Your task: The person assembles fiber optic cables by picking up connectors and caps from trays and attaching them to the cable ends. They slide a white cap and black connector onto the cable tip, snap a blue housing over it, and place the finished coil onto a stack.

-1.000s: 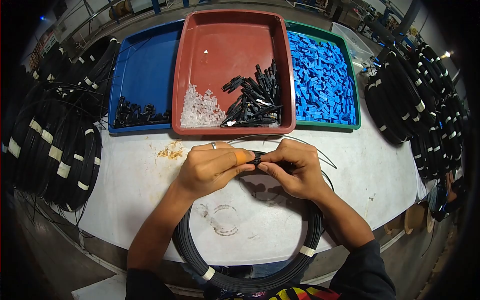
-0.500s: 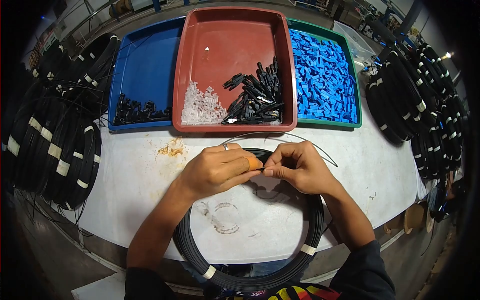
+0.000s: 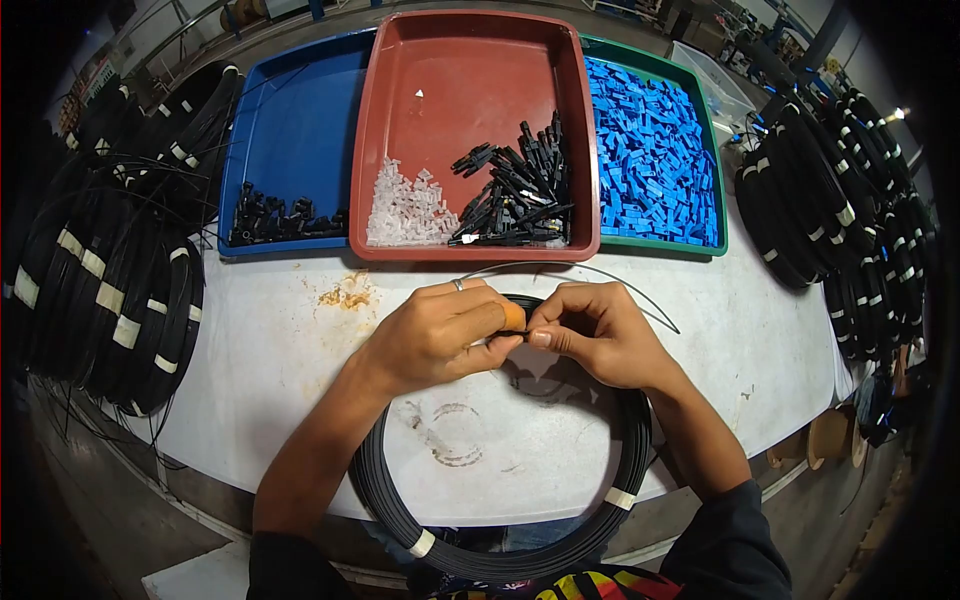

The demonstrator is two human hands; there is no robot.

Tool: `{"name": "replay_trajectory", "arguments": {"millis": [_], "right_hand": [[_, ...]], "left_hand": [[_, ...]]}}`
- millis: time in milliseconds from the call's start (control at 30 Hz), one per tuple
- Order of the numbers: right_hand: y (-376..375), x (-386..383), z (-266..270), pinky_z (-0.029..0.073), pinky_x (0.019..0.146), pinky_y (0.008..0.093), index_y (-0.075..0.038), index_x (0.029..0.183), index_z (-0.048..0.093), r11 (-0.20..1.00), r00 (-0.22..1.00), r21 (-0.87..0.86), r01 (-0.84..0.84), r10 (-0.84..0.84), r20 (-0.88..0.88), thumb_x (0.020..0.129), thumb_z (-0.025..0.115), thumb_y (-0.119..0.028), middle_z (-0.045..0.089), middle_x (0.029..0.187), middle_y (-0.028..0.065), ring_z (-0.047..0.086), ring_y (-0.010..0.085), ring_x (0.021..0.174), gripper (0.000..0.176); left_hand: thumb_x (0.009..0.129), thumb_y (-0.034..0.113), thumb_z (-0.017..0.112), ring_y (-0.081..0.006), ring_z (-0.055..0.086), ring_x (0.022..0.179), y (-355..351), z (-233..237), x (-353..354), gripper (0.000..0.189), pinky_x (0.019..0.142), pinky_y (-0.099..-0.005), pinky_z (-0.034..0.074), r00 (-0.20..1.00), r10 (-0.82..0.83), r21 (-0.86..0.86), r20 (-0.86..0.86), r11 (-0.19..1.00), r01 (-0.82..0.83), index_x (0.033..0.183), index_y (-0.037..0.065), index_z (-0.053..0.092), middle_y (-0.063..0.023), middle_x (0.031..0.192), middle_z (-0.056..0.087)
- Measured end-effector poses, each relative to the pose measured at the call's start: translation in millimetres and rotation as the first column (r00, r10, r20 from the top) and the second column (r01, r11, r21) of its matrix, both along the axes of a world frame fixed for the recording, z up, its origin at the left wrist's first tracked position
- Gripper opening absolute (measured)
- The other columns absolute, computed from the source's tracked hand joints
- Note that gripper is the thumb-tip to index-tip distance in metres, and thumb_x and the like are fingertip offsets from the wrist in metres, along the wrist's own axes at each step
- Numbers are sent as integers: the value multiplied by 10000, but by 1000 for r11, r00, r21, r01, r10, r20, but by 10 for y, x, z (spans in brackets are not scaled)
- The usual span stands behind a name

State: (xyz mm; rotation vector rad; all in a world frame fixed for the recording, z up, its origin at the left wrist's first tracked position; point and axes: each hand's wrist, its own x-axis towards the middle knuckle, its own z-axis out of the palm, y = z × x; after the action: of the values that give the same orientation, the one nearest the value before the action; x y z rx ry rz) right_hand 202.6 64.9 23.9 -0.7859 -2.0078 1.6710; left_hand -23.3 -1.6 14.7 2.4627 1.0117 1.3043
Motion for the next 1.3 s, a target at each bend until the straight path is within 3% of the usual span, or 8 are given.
{"name": "replay_trajectory", "arguments": {"millis": [133,267,500,700,800,1000,1167,1300], "right_hand": [[68,63,21,496,716,240,0,1149,613,997,976,-22,-70,64,-206,836,776,68,660,912,3,586,58,785,359],[188,141,-42,539,713,247,1,998,657,996,998,80,-33,37,-50,845,764,64,683,861,20,668,80,804,196],[96,44,-81,567,697,269,29,963,710,935,984,342,92,-32,-178,834,800,0,748,870,97,711,120,767,160],[-7,-41,-67,571,669,311,10,979,729,737,976,650,186,-63,-207,793,807,15,753,871,123,740,204,757,202],[-20,-102,-137,571,624,321,-11,968,733,560,929,768,311,-11,-369,730,771,72,749,881,124,737,260,750,255],[-39,-88,-113,559,559,314,-12,957,732,371,941,883,289,61,-334,627,745,87,746,923,115,723,219,699,345],[4,-106,-172,555,540,311,-10,938,739,388,930,872,298,90,-358,632,748,85,745,913,111,714,218,675,321],[20,-65,-143,563,550,325,-16,941,742,424,936,858,289,65,-347,626,755,75,741,896,108,721,233,688,329]], "left_hand": [[754,15,829,-188,642,649,-5,-13,-12,173,567,-304,499,993,66,1,98,998,-66,878,-4,710,-88,790,692],[796,31,809,-193,648,679,-69,21,-28,158,595,-306,506,977,144,-148,157,982,-121,913,-8,710,-79,818,686],[794,26,815,-164,650,672,-63,-9,-46,178,577,-289,500,973,145,-162,177,980,-116,940,-20,725,-80,803,685],[789,16,832,-154,658,670,-35,-43,-38,189,568,-277,504,965,117,-158,235,984,-81,951,-29,747,-88,809,707],[791,10,835,-150,676,685,-40,-22,-27,187,579,-264,513,963,99,-177,250,983,-55,954,-30,752,-90,809,721],[784,39,855,-171,712,698,-22,-24,-9,186,598,-262,541,966,72,-205,247,979,-21,936,-21,767,-107,831,754],[764,84,879,-181,731,729,29,-79,-10,226,612,-270,553,983,23,-13,184,1000,-21,941,-9,774,-112,853,765],[754,70,883,-180,737,721,-41,24,0,233,617,-270,559,975,59,-128,214,991,-32,948,-4,776,-121,850,767]]}}
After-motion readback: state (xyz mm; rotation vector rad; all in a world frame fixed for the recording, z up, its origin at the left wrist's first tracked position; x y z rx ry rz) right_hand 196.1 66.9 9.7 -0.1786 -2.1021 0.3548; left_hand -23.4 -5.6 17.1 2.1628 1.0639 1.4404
